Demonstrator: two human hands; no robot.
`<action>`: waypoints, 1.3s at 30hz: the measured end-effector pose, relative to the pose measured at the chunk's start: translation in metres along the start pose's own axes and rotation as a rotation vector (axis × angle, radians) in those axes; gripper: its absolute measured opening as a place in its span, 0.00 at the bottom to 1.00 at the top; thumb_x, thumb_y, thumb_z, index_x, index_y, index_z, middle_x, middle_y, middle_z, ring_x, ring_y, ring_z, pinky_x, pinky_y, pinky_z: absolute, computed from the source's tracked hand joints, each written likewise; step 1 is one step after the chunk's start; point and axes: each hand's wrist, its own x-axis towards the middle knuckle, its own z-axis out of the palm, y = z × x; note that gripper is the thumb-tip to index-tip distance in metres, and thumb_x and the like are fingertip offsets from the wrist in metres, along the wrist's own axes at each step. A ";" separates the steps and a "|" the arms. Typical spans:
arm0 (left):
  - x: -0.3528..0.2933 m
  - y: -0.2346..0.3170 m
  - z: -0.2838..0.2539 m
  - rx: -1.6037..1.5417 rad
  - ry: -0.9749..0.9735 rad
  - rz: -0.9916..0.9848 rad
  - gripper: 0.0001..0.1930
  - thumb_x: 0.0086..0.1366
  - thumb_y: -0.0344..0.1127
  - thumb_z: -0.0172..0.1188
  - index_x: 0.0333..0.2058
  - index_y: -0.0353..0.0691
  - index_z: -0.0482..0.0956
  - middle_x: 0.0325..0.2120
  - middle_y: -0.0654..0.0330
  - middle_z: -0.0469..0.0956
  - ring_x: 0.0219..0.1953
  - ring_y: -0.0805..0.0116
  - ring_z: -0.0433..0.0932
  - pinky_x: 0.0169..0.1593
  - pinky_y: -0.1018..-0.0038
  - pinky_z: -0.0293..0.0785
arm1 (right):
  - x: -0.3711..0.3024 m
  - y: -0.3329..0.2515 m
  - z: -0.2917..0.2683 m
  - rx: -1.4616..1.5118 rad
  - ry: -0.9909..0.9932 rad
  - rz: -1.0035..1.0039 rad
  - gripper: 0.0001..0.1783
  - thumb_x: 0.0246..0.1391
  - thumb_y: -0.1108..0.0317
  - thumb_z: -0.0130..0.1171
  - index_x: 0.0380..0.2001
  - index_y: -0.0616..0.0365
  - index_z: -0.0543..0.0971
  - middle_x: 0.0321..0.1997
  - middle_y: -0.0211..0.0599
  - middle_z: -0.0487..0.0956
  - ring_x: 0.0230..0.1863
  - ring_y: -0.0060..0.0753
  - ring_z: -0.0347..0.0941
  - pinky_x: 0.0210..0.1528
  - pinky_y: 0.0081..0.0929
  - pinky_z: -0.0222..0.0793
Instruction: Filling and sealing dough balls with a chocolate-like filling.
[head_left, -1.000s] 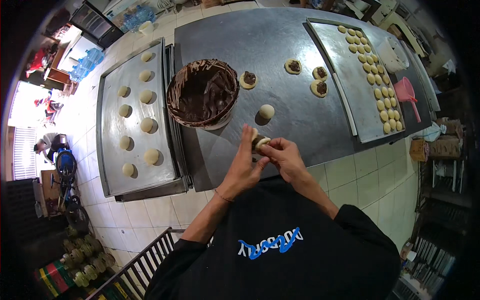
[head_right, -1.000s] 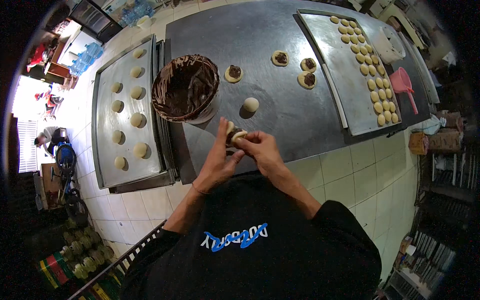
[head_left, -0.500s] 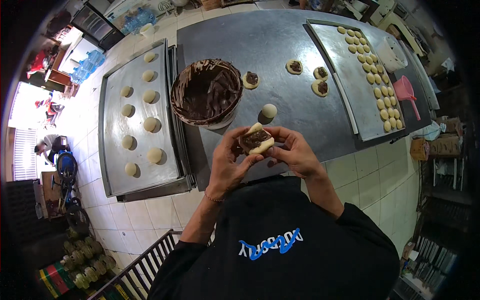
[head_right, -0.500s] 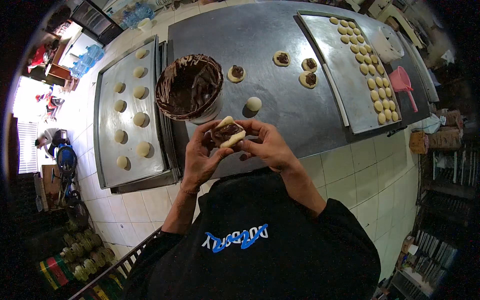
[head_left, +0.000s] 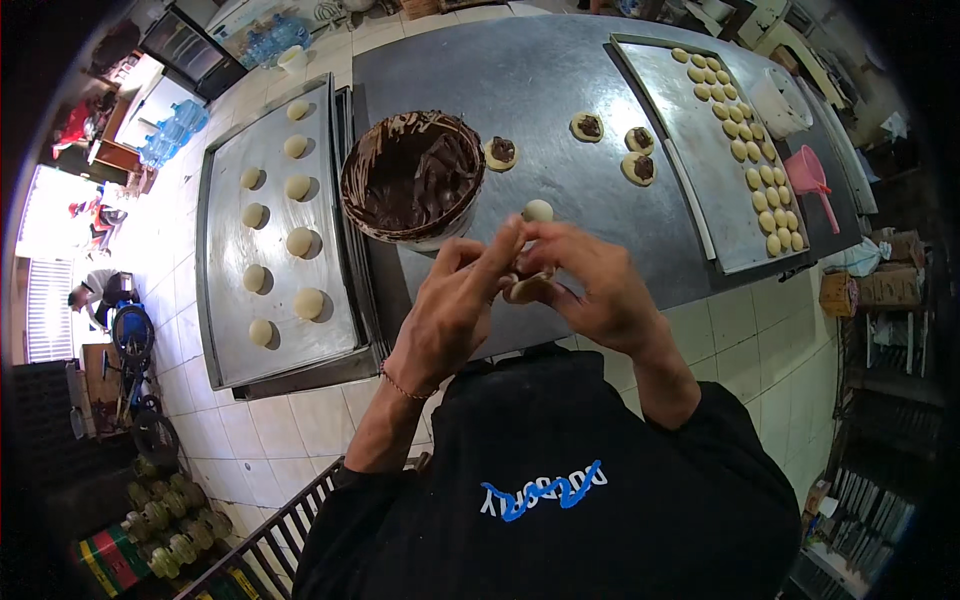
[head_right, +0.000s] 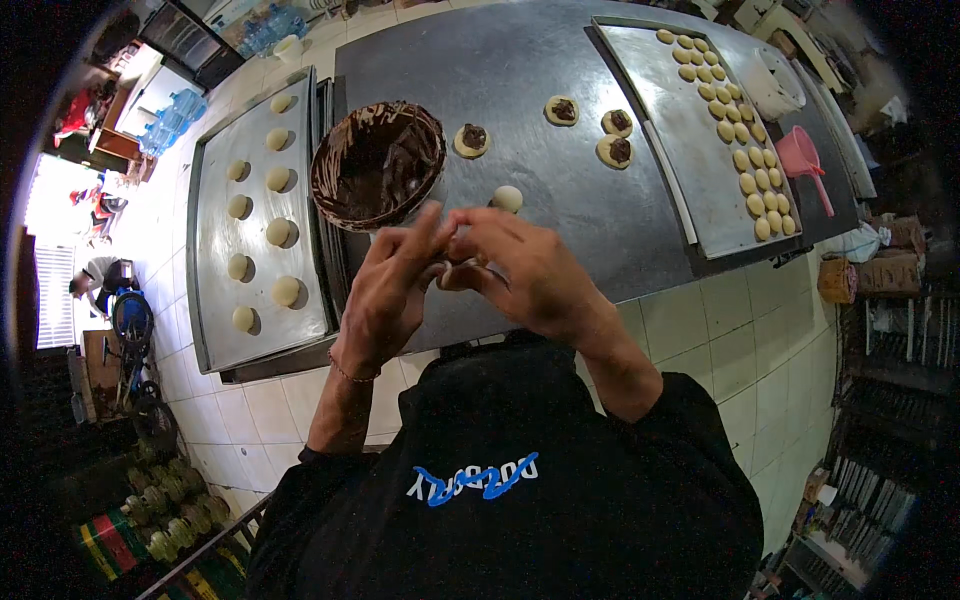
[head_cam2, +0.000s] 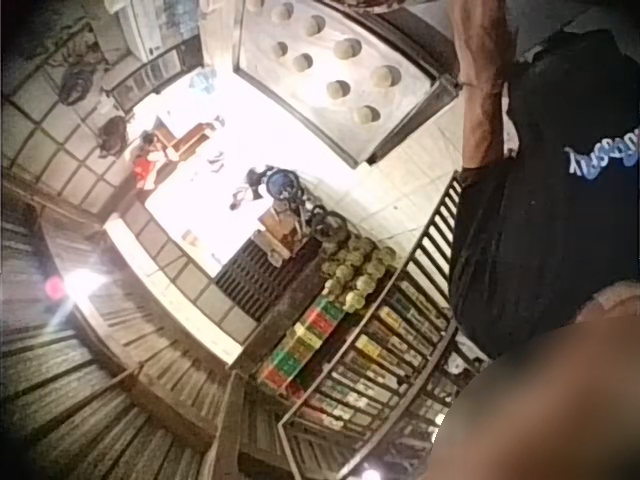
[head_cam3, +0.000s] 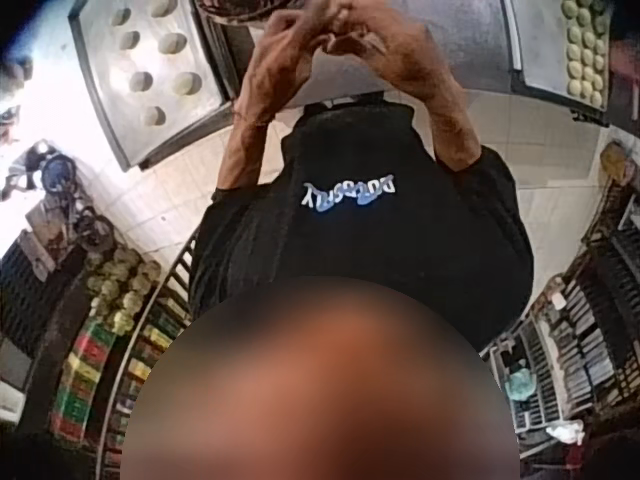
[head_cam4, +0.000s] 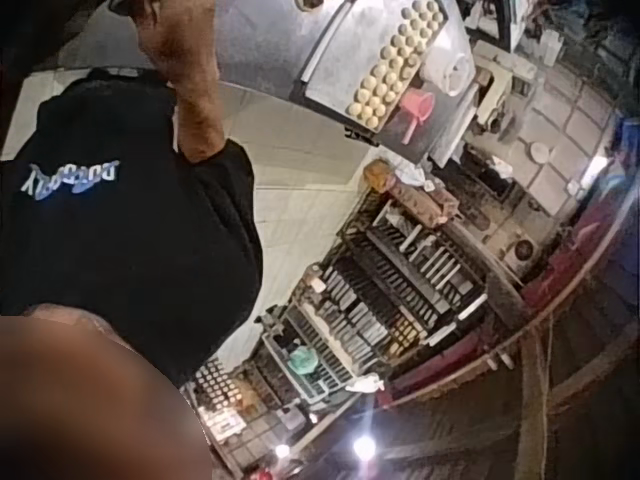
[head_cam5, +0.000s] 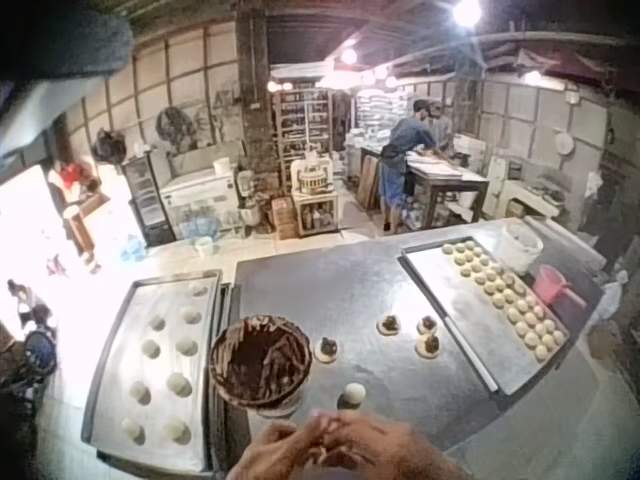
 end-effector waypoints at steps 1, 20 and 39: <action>0.001 0.006 0.004 -0.057 0.173 0.050 0.33 0.56 0.15 0.55 0.61 0.40 0.66 0.45 0.50 0.77 0.49 0.56 0.75 0.52 0.71 0.72 | 0.001 -0.006 -0.001 0.041 0.009 0.076 0.13 0.47 0.71 0.68 0.39 0.56 0.82 0.41 0.40 0.79 0.37 0.38 0.79 0.38 0.28 0.77; -0.015 0.018 0.014 -0.687 0.646 -0.105 0.28 0.62 0.18 0.57 0.59 0.32 0.57 0.52 0.45 0.68 0.50 0.49 0.77 0.49 0.69 0.80 | 0.001 -0.033 0.021 0.038 0.015 0.060 0.15 0.50 0.72 0.66 0.42 0.61 0.79 0.44 0.42 0.77 0.38 0.36 0.80 0.37 0.26 0.79; -0.014 0.018 0.029 -1.104 0.572 -0.162 0.18 0.67 0.32 0.56 0.53 0.30 0.68 0.55 0.48 0.68 0.57 0.66 0.68 0.58 0.68 0.67 | -0.001 -0.027 0.021 0.276 0.146 0.174 0.08 0.53 0.76 0.61 0.38 0.62 0.80 0.43 0.42 0.77 0.37 0.35 0.79 0.38 0.26 0.78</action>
